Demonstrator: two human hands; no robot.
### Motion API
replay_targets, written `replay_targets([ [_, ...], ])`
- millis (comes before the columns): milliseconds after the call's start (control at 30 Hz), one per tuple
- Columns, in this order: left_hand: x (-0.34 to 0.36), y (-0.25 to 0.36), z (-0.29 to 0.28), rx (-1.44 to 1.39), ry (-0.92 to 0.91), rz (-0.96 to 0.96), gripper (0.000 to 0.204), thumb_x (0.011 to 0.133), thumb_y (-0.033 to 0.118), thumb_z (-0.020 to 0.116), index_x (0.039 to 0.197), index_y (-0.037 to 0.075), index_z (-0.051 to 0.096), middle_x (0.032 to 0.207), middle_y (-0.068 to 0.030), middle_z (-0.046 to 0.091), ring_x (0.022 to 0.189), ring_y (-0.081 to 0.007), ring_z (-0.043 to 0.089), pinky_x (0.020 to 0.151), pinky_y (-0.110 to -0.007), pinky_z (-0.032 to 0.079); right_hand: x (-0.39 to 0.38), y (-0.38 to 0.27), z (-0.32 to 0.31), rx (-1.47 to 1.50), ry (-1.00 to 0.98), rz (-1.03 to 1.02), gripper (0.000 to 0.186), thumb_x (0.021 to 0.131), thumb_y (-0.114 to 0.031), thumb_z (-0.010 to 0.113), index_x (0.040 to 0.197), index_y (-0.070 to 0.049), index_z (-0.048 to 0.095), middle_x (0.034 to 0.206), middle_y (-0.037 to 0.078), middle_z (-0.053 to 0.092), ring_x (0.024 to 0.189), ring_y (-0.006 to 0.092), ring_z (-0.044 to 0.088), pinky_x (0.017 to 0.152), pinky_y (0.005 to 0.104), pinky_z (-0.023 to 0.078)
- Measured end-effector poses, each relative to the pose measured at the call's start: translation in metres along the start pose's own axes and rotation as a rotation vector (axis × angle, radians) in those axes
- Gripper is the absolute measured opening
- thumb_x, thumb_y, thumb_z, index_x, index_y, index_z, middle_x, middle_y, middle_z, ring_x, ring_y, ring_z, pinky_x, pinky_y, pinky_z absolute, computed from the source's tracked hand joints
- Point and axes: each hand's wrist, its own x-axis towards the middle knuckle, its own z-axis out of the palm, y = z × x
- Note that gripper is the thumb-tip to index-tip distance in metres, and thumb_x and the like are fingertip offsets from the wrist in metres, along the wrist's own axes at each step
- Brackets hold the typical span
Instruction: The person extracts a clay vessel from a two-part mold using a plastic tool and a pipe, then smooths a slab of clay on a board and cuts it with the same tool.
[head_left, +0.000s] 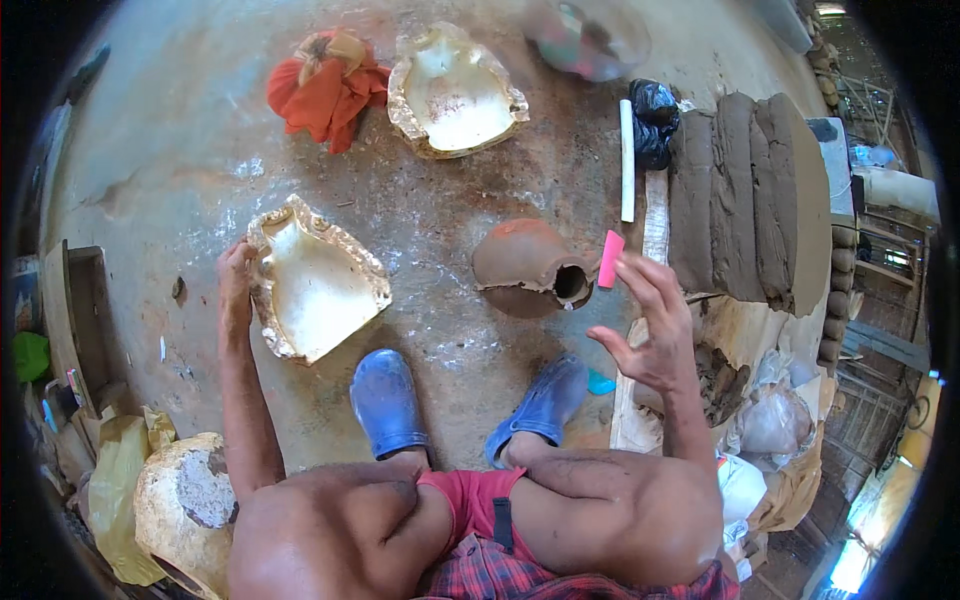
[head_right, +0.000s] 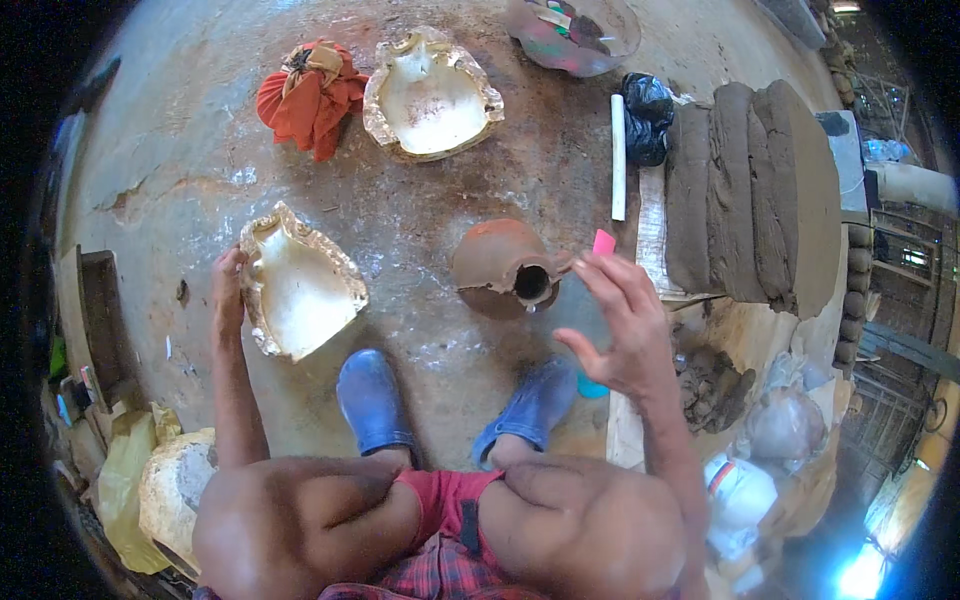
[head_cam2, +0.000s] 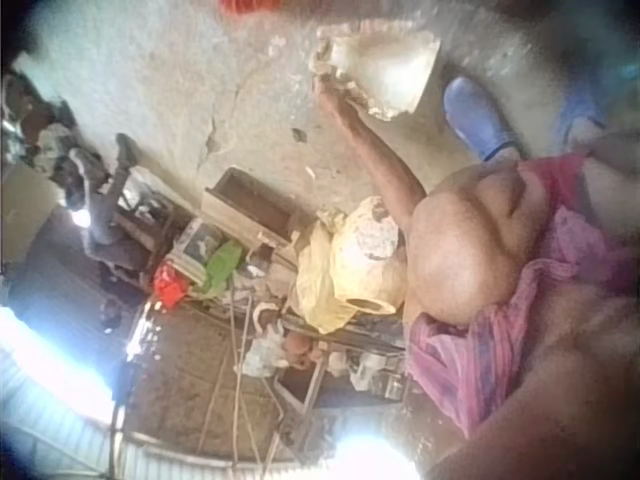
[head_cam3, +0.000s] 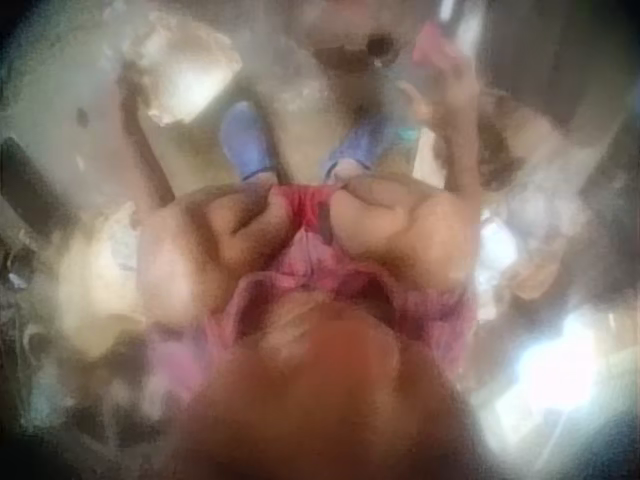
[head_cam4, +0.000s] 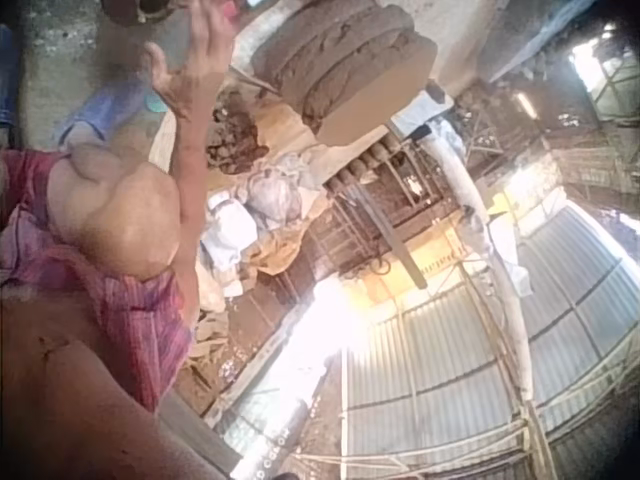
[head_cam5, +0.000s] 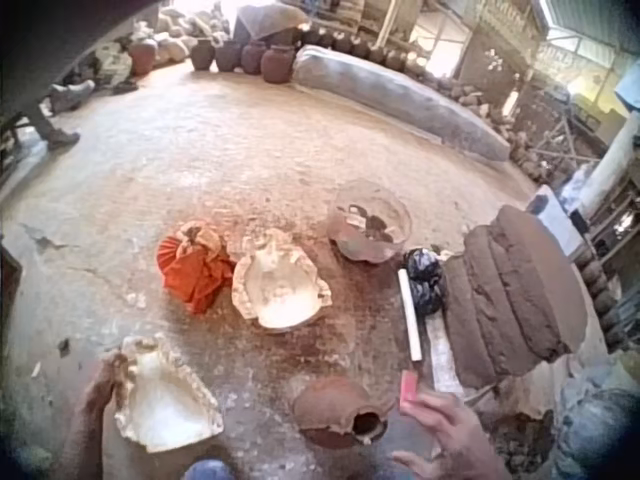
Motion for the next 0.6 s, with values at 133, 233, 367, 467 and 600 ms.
replay_targets([
  [133, -0.003, 0.003, -0.017, 0.076, 0.244, 0.029, 0.062, 0.095, 0.019, 0.064, 0.152, -0.002, 0.052, 0.133, -0.0161, 0.069, 0.119, -0.0248, 0.066, 0.105, -0.036, 0.051, 0.046, -0.002, 0.013, 0.017, -0.322, -0.219, 0.094, 0.065, -0.015, 0.093, 0.151, -0.015, 0.055, 0.153, 0.011, 0.056, 0.140, 0.0346, 0.053, 0.115, 0.0476, 0.045],
  [233, -0.020, 0.010, -0.012, 0.239, 0.442, 0.237, 0.074, 0.099, 0.021, 0.068, 0.164, 0.007, 0.037, 0.141, -0.0186, 0.066, 0.123, -0.0276, 0.067, 0.103, -0.040, 0.054, 0.059, 0.002, 0.023, -0.019, -0.407, -0.372, 0.089, 0.068, -0.009, 0.088, 0.150, -0.018, 0.056, 0.148, 0.009, 0.059, 0.136, 0.0333, 0.056, 0.111, 0.0474, 0.048],
  [367, -0.062, 0.046, 0.026, 0.277, 0.536, 0.500, 0.065, 0.100, 0.008, 0.067, 0.161, 0.009, 0.043, 0.136, -0.0174, 0.069, 0.123, -0.0245, 0.066, 0.102, -0.038, 0.056, 0.061, 0.014, 0.027, 0.010, -0.476, -0.391, 0.082, 0.072, -0.008, 0.085, 0.149, -0.018, 0.057, 0.136, 0.009, 0.063, 0.127, 0.0319, 0.061, 0.106, 0.0470, 0.050],
  [467, -0.084, 0.065, 0.040, 0.224, 0.425, 0.677, 0.060, 0.100, 0.003, 0.066, 0.157, 0.006, 0.047, 0.132, -0.0156, 0.070, 0.122, -0.0226, 0.067, 0.100, -0.037, 0.057, 0.065, 0.015, 0.028, 0.026, -0.467, -0.434, 0.080, 0.074, -0.008, 0.083, 0.149, -0.016, 0.057, 0.133, 0.009, 0.063, 0.124, 0.0318, 0.062, 0.104, 0.0467, 0.051],
  [600, -0.102, 0.085, 0.090, 0.246, 0.107, 0.783, 0.058, 0.095, -0.003, 0.069, 0.151, 0.004, 0.054, 0.128, -0.0143, 0.072, 0.120, -0.0218, 0.068, 0.098, -0.035, 0.057, 0.074, 0.007, 0.006, 0.009, -0.463, -0.421, 0.090, 0.067, -0.017, 0.092, 0.149, -0.014, 0.056, 0.145, 0.012, 0.059, 0.131, 0.0359, 0.060, 0.106, 0.0483, 0.051],
])
